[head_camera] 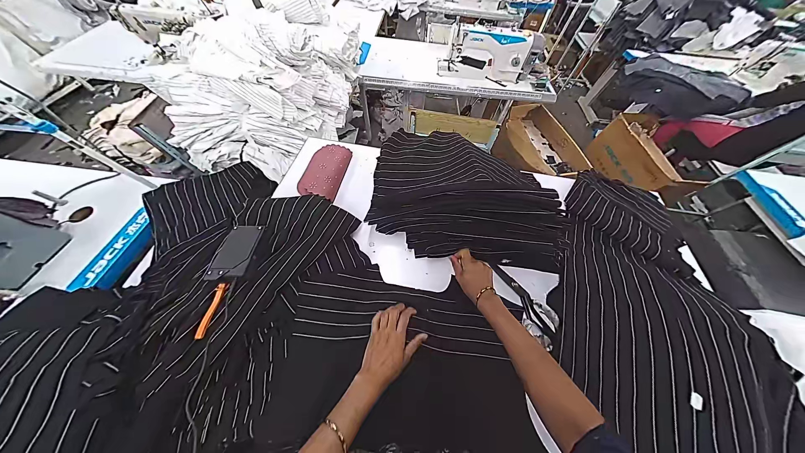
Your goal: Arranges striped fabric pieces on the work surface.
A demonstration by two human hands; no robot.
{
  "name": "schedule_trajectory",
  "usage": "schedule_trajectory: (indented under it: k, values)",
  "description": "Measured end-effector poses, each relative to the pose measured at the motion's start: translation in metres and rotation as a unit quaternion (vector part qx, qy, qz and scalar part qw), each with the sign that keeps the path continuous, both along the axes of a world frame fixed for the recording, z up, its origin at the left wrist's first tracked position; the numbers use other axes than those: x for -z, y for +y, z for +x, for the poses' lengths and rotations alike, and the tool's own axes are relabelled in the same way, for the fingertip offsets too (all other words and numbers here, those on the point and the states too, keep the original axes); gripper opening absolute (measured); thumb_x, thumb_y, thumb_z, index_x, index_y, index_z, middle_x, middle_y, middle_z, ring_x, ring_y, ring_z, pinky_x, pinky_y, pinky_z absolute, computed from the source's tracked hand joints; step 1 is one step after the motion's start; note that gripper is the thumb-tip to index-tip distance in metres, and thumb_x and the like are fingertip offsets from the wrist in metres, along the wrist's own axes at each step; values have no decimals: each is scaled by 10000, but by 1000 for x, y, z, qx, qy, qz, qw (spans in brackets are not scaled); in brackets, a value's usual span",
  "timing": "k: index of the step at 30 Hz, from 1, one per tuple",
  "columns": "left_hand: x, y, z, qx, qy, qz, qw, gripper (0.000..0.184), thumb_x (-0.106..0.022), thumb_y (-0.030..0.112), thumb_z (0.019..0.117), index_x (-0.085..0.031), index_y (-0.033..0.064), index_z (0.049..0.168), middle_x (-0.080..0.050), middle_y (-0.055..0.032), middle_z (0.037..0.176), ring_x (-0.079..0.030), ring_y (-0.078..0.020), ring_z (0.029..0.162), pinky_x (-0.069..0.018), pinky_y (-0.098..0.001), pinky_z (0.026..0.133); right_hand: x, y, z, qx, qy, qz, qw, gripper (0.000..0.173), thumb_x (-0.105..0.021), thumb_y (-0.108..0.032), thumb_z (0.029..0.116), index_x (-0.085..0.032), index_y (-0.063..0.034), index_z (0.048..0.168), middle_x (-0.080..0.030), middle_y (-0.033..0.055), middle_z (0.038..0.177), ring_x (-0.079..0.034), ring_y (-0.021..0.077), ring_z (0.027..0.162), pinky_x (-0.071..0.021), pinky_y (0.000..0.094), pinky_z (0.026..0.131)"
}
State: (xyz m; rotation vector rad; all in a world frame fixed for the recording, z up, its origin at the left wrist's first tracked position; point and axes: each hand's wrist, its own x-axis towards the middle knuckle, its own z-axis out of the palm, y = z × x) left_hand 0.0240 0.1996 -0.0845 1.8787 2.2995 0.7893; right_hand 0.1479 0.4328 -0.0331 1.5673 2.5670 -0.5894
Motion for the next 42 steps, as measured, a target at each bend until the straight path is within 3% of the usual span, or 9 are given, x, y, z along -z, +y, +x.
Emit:
schedule_trajectory:
  k: [5, 9, 14, 21, 29, 33, 37, 40, 42]
  values:
    - [-1, 15, -13, 32, -19, -60, 997, 599, -507, 503, 1008, -605, 66, 1407, -593, -166, 1445, -531, -396, 1367, -394, -600, 1114, -5, -32, 21, -34, 127, 3, 991, 409, -455, -274, 1082, -625, 6, 1328, -630, 226, 1333, -572, 374, 1298, -432, 511, 1112]
    - [3, 18, -16, 48, 0, -82, 995, 680, -423, 529, 1035, -470, 68, 1532, -457, -99, 1591, -404, -333, 1484, -288, -582, 1194, 1, -134, 54, -115, 212, 64, 968, 386, -474, -172, 1050, -644, 11, 1345, -608, 165, 1438, -515, 353, 1402, -386, 521, 1182]
    - [3, 22, -21, 60, 3, -116, 991, 747, -359, 594, 1033, -358, 105, 1598, -330, -44, 1668, -283, -281, 1548, -169, -589, 1237, 22, -150, 78, -134, 31, 29, 990, 822, -346, -621, 1039, -275, -42, 1618, -238, 98, 1701, -226, 258, 1573, -163, 569, 1261]
    - [6, 19, -23, 53, 14, -131, 990, 786, -281, 639, 1025, -297, 130, 1624, -280, -31, 1688, -240, -269, 1564, -120, -608, 1242, 21, -81, 88, -54, -10, 37, 998, 901, -306, -695, 1012, -164, -74, 1648, -143, 78, 1726, -131, 219, 1595, -73, 531, 1282]
    - [5, 5, -26, 46, 20, -149, 988, 796, -268, 649, 1025, -257, 139, 1636, -249, -19, 1699, -200, -250, 1576, -95, -599, 1248, 11, -118, 124, 96, -23, 41, 994, 962, -402, -674, 994, -180, 23, 1619, -157, 181, 1706, -167, 304, 1584, -167, 455, 1277]
    - [2, 5, -25, 48, 21, -155, 987, 805, -263, 651, 1026, -249, 126, 1637, -237, -30, 1703, -195, -258, 1577, -85, -601, 1247, -26, -111, 110, 169, -90, -23, 981, 973, -518, -677, 958, -271, 14, 1598, -276, 263, 1643, -303, 405, 1513, -285, 561, 1197]
    - [-4, -5, -18, 101, -33, -91, 990, 686, -385, 543, 1051, -421, 91, 1565, -393, -68, 1634, -320, -276, 1534, -161, -611, 1238, -34, -101, 129, 173, -1, -50, 984, 509, -634, -418, 1001, -645, 15, 1268, -666, 242, 1239, -604, 401, 1222, -433, 567, 1068]
    - [-3, -28, 7, 208, -88, 9, 974, 476, -492, 383, 1053, -616, 110, 1424, -587, -59, 1483, -503, -249, 1423, -318, -576, 1199, -35, -114, 174, 162, 65, 14, 984, 370, -654, -286, 1003, -712, 65, 1103, -691, 267, 1164, -631, 426, 1172, -461, 571, 1052]
    - [0, -48, 26, 243, -76, -3, 967, 492, -489, 405, 1054, -592, 132, 1450, -557, -28, 1516, -471, -212, 1448, -294, -591, 1203, -40, -121, 214, 209, 101, 122, 965, 282, -691, -204, 976, -732, 72, 1010, -706, 279, 1062, -668, 450, 1071, -500, 603, 973]
